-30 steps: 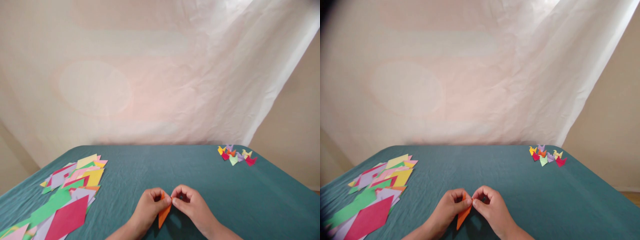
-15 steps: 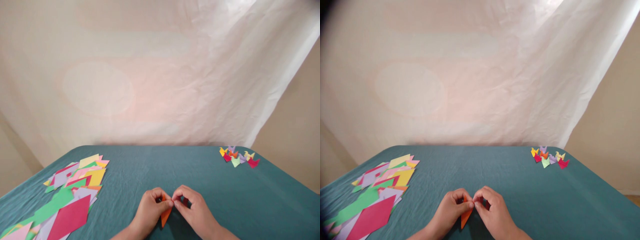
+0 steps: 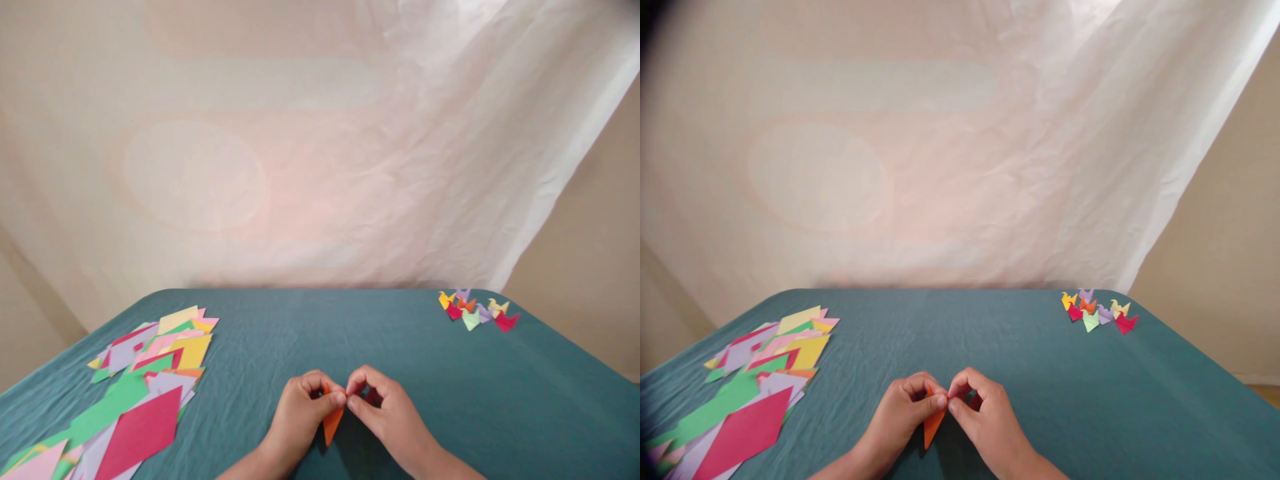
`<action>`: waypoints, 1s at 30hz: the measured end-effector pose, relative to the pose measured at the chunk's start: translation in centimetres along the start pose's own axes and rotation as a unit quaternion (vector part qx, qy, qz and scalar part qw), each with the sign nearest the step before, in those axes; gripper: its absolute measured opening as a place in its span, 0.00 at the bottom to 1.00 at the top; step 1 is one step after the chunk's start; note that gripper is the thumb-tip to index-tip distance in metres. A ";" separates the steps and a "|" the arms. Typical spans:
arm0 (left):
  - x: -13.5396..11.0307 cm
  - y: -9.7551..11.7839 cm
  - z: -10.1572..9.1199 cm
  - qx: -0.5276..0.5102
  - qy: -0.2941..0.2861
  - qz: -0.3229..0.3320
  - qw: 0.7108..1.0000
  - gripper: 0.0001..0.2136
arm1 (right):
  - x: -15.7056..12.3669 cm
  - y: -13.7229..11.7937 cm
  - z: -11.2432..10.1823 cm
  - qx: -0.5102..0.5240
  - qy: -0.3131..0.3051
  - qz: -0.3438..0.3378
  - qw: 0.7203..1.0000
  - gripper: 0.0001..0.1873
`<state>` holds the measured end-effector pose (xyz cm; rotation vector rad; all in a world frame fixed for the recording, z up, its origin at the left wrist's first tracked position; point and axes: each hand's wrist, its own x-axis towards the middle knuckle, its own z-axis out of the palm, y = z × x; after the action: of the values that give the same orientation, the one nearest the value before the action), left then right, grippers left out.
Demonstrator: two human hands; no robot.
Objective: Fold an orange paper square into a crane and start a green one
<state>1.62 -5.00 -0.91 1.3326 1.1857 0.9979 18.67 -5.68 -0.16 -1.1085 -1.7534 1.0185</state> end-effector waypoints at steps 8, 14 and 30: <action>-0.2 0.6 0.4 -0.116 -0.025 -0.064 0.991 0.16 | -0.1 -0.3 -0.1 0.029 -0.010 -0.012 0.999 0.03; -0.3 0.7 0.4 -0.138 -0.023 -0.072 0.988 0.15 | -0.3 -0.5 -0.2 -0.009 0.006 -0.029 1.000 0.05; -0.2 0.5 0.2 -0.120 -0.015 -0.017 0.993 0.10 | 0.0 -0.3 0.1 -0.001 0.001 0.016 1.000 0.08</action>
<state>1.86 -5.26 -0.45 1.1307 1.0274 1.0560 18.54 -5.81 0.10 -1.1426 -1.7397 1.0349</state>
